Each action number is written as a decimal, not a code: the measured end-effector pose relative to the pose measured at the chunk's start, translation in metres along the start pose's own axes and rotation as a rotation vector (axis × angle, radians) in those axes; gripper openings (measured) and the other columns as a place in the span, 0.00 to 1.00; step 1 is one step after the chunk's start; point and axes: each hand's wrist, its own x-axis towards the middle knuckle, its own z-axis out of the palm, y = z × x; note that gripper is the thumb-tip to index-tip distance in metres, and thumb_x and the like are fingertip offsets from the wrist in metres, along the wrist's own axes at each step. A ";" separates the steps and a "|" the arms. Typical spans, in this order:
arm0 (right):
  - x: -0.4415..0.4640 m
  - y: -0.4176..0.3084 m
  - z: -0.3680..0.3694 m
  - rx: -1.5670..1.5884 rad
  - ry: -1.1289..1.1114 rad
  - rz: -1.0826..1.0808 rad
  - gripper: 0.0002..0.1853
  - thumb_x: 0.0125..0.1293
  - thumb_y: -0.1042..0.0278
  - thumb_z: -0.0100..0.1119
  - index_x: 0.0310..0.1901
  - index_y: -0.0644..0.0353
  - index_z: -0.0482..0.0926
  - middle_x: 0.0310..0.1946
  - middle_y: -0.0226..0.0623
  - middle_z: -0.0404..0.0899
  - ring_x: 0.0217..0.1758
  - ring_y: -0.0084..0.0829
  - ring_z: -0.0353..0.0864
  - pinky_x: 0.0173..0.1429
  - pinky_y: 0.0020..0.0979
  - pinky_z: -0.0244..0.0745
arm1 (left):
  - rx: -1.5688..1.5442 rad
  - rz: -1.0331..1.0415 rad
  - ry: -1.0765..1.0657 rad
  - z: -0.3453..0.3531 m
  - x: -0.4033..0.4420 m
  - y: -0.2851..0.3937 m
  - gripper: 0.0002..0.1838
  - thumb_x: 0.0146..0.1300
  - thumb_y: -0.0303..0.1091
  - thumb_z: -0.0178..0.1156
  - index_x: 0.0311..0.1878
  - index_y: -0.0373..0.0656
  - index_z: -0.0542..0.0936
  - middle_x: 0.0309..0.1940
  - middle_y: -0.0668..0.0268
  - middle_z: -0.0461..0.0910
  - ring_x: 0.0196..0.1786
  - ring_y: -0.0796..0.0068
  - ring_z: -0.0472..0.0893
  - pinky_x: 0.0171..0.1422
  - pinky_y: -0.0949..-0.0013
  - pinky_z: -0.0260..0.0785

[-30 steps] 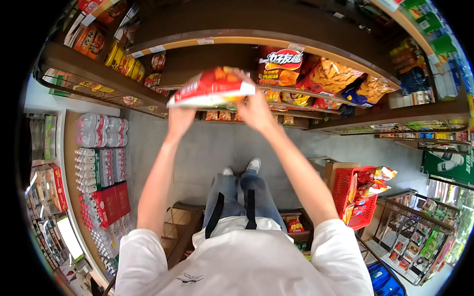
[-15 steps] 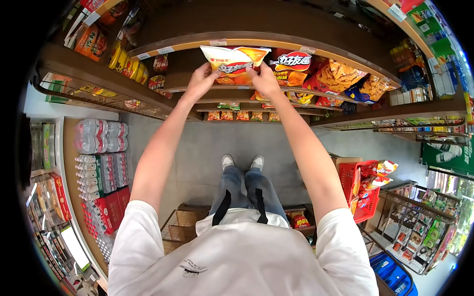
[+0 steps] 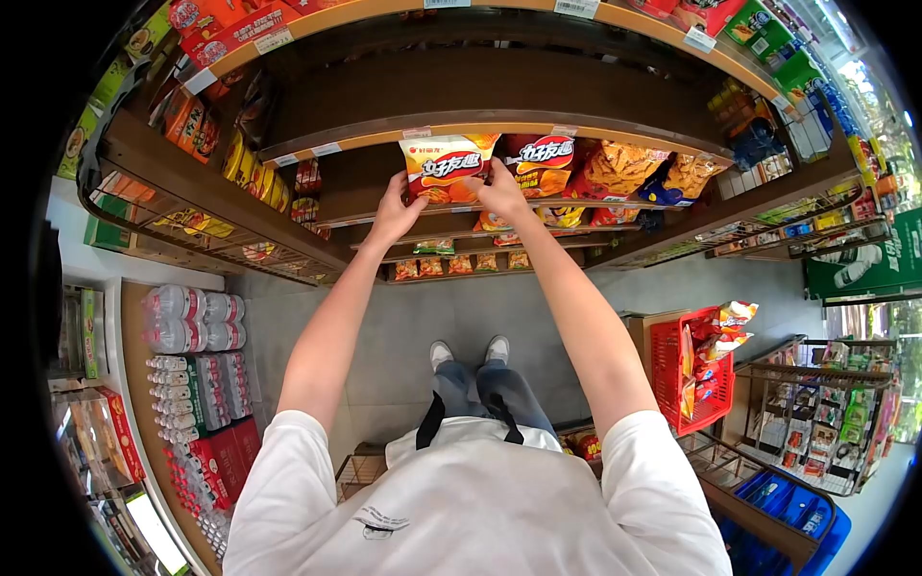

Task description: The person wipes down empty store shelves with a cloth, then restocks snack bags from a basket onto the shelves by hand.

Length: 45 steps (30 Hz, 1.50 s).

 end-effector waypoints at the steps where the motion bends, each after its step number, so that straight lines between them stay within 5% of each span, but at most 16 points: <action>1: -0.005 -0.005 0.000 0.039 0.011 0.010 0.31 0.65 0.64 0.65 0.65 0.67 0.65 0.58 0.46 0.77 0.60 0.35 0.76 0.66 0.35 0.69 | -0.001 0.003 0.003 0.000 0.003 -0.001 0.35 0.60 0.33 0.63 0.69 0.32 0.62 0.59 0.48 0.77 0.61 0.59 0.79 0.65 0.62 0.70; 9: -0.020 -0.007 -0.005 -0.122 0.180 0.142 0.36 0.63 0.62 0.68 0.68 0.66 0.63 0.59 0.49 0.76 0.56 0.34 0.80 0.60 0.36 0.76 | 0.043 0.035 -0.006 -0.009 0.001 0.005 0.33 0.61 0.31 0.65 0.67 0.34 0.65 0.64 0.47 0.72 0.68 0.55 0.72 0.71 0.60 0.64; 15: -0.082 0.010 -0.016 0.042 0.236 0.045 0.24 0.66 0.62 0.65 0.59 0.67 0.75 0.46 0.43 0.84 0.44 0.28 0.84 0.46 0.30 0.81 | 0.082 0.148 0.214 -0.009 -0.052 0.023 0.24 0.63 0.31 0.64 0.61 0.35 0.71 0.55 0.49 0.77 0.61 0.55 0.76 0.67 0.59 0.68; 21: -0.163 0.025 -0.028 0.178 0.255 0.136 0.16 0.73 0.64 0.58 0.57 0.63 0.78 0.46 0.36 0.85 0.48 0.26 0.84 0.48 0.30 0.81 | -0.216 0.024 0.043 0.014 -0.102 0.042 0.12 0.71 0.32 0.60 0.50 0.34 0.80 0.40 0.59 0.84 0.44 0.74 0.84 0.48 0.71 0.77; 24: -0.201 0.032 -0.043 0.172 0.335 0.188 0.15 0.73 0.64 0.56 0.55 0.63 0.79 0.45 0.37 0.86 0.48 0.25 0.85 0.48 0.30 0.81 | -0.317 -0.072 -0.135 0.031 -0.114 0.039 0.11 0.73 0.33 0.57 0.51 0.36 0.80 0.38 0.63 0.83 0.42 0.78 0.83 0.48 0.73 0.78; 37: -0.341 0.074 -0.131 0.340 0.652 0.166 0.15 0.71 0.64 0.58 0.53 0.62 0.82 0.42 0.37 0.88 0.48 0.26 0.86 0.49 0.29 0.79 | -0.303 -0.103 -0.617 0.158 -0.169 0.111 0.14 0.73 0.37 0.58 0.40 0.33 0.84 0.34 0.63 0.85 0.37 0.77 0.84 0.38 0.73 0.79; 45: -0.439 0.156 -0.218 0.537 0.831 0.166 0.13 0.70 0.64 0.59 0.50 0.61 0.84 0.40 0.35 0.87 0.46 0.25 0.86 0.46 0.27 0.79 | -0.242 -0.139 -0.808 0.297 -0.247 0.156 0.10 0.72 0.34 0.58 0.47 0.37 0.82 0.36 0.65 0.84 0.40 0.77 0.84 0.40 0.74 0.79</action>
